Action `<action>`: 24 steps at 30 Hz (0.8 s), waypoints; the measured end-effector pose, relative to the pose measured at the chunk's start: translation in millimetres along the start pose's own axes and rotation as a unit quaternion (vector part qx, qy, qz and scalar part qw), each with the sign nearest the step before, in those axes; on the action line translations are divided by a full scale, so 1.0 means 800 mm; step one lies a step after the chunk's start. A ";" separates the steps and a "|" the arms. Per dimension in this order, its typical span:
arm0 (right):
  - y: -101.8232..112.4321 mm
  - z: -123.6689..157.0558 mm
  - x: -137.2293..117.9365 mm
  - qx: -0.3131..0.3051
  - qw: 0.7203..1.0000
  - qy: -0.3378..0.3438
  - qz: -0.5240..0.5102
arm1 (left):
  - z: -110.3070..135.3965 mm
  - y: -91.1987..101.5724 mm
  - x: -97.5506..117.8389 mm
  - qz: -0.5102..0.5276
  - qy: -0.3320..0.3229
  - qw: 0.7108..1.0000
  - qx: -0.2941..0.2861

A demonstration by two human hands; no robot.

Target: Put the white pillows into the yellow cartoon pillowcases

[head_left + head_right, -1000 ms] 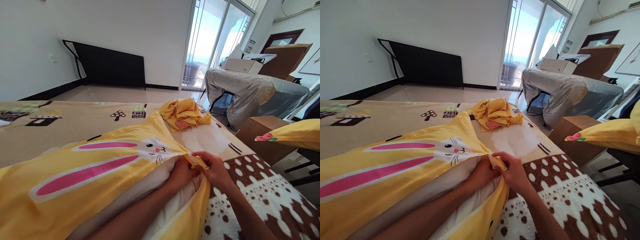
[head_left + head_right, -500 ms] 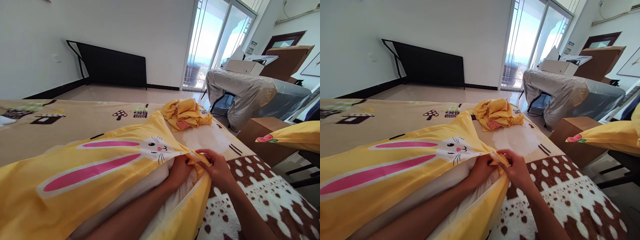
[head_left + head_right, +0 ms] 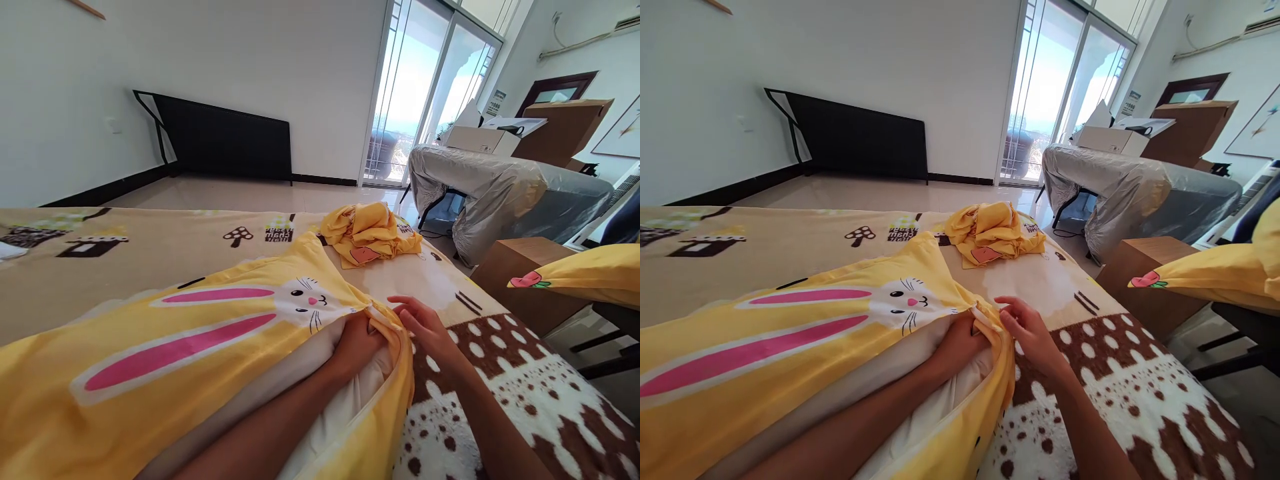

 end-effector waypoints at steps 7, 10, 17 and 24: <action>-0.011 -0.016 0.060 -0.131 0.961 -0.173 -0.169 | -0.001 0.000 -0.001 -0.012 -0.005 1.000 0.010; -0.023 -0.013 0.062 -0.191 0.939 -0.190 -0.215 | -0.001 0.002 -0.002 -0.031 -0.004 0.999 0.015; -0.034 -0.009 0.039 -0.185 0.949 -0.145 -0.212 | 0.000 0.003 -0.013 -0.087 0.002 0.996 -0.009; -0.023 -0.010 0.042 -0.191 0.961 -0.129 -0.151 | 0.002 -0.013 0.017 -0.262 -0.032 0.958 -0.109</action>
Point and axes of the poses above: each hand's wrist, its own z-axis away from the middle knuckle, its own y-axis out of the back of the hand, x = y × z, the point moved 1 cm from there along -z, towards the middle knuckle, and after that the axes turned 10 degrees about z, right-handed, at the moved point
